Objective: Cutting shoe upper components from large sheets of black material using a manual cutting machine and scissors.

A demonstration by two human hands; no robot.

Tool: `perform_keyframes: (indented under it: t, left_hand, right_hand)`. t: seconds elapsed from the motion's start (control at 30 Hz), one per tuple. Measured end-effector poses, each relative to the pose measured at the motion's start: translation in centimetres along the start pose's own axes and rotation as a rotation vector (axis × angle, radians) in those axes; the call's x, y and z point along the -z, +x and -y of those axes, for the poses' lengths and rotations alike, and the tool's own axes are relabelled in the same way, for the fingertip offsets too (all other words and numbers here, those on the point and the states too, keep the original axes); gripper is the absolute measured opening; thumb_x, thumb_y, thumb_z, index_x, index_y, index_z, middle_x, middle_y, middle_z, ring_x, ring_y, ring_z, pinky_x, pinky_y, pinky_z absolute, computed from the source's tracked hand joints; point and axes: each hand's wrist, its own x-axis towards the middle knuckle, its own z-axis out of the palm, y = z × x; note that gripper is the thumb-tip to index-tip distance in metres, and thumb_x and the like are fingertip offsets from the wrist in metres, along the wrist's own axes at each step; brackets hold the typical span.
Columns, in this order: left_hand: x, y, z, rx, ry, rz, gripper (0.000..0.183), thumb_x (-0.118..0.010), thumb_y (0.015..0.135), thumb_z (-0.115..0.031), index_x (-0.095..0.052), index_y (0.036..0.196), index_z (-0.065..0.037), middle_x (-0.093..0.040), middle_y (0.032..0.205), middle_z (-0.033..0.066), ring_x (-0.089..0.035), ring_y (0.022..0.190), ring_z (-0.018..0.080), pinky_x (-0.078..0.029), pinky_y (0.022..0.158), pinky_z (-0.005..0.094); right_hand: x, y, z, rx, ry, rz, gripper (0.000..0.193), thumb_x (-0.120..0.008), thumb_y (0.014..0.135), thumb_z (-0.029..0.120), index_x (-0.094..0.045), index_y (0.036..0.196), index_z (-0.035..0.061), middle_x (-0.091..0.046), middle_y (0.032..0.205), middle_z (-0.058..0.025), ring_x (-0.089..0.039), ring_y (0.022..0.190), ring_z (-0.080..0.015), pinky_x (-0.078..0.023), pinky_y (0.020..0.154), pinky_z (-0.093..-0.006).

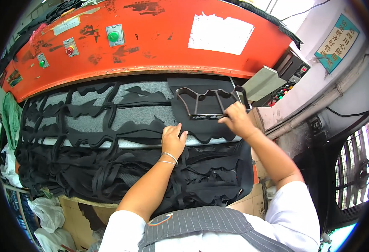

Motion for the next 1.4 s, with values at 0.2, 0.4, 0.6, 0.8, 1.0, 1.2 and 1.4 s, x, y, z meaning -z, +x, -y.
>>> perform_keyframes:
  t: [0.2,0.4,0.6,0.8,1.0,1.2,1.4]
  left_hand:
    - [-0.6,1.0,-0.1,0.054,-0.001,-0.016,0.035,-0.070,0.076,-0.021,-0.066,0.100,0.005,-0.065,0.091,0.0172,-0.057,0.093,0.0313,-0.045,0.086,0.0379]
    - [-1.6,1.6,0.3,-0.006,0.085,-0.043,0.030,-0.071,0.075,-0.018,-0.068,0.097,0.002,-0.065,0.088,0.0129,-0.057,0.089,0.0301,-0.046,0.082,0.0380]
    - [-2.8,2.3,-0.8,0.013,0.126,-0.012,0.028,-0.071,0.076,-0.018,-0.070,0.098,-0.002,-0.064,0.085,0.0089,-0.056,0.088,0.0271,-0.045,0.082,0.0363]
    - [-2.9,2.5,-2.5,0.027,0.149,-0.026,0.023,-0.074,0.071,-0.018,-0.072,0.090,-0.004,-0.064,0.083,0.0060,-0.056,0.086,0.0243,-0.045,0.078,0.0344]
    - [-2.3,1.9,-2.8,0.014,0.141,-0.061,0.021,-0.075,0.071,-0.016,-0.072,0.087,-0.004,-0.065,0.086,0.0073,-0.058,0.087,0.0245,-0.046,0.078,0.0335]
    - [-2.3,2.1,-2.5,0.009,0.148,-0.092,0.022,-0.074,0.071,-0.020,-0.073,0.088,-0.006,-0.065,0.082,0.0033,-0.057,0.083,0.0227,-0.047,0.075,0.0336]
    - [-1.4,2.3,-1.4,0.052,0.110,-0.047,0.027,-0.073,0.073,-0.024,-0.072,0.093,-0.006,-0.065,0.089,0.0059,-0.057,0.089,0.0253,-0.046,0.081,0.0356]
  right_hand:
    - [-5.9,-3.1,0.6,-0.141,0.028,-0.036,0.031,-0.075,0.069,0.024,-0.053,0.080,0.0044,-0.051,0.078,-0.0105,-0.047,0.079,-0.0310,-0.039,0.073,-0.0409]
    - [-3.9,-4.5,-3.5,-0.186,0.046,0.005,0.057,-0.071,0.073,0.042,-0.055,0.118,0.0107,-0.049,0.125,-0.0138,-0.043,0.117,-0.0317,-0.031,0.097,-0.0451]
    - [-3.3,-10.1,-9.9,-0.624,0.472,-0.011,0.055,-0.078,0.069,0.024,-0.055,0.118,0.0111,-0.049,0.131,-0.0222,-0.041,0.128,-0.0358,-0.031,0.107,-0.0426]
    - [-2.6,-10.0,-9.7,-0.557,0.438,-0.042,0.016,-0.071,0.073,0.006,-0.060,0.084,0.0034,-0.065,0.092,-0.0136,-0.055,0.115,-0.0324,-0.036,0.105,-0.0425]
    - [-2.4,-10.5,-8.6,-0.541,0.493,-0.106,0.014,-0.071,0.073,0.002,-0.060,0.081,0.0010,-0.065,0.082,-0.0116,-0.058,0.111,-0.0346,-0.040,0.103,-0.0412]
    - [-2.6,-9.8,-9.1,-0.526,0.427,-0.031,0.016,-0.072,0.073,0.003,-0.059,0.084,0.0011,-0.065,0.086,-0.0122,-0.057,0.111,-0.0350,-0.040,0.102,-0.0424]
    - [-2.8,-8.8,-8.5,-0.524,0.374,0.007,0.026,-0.072,0.075,0.009,-0.060,0.097,0.0033,-0.063,0.101,-0.0158,-0.053,0.117,-0.0353,-0.039,0.102,-0.0403]
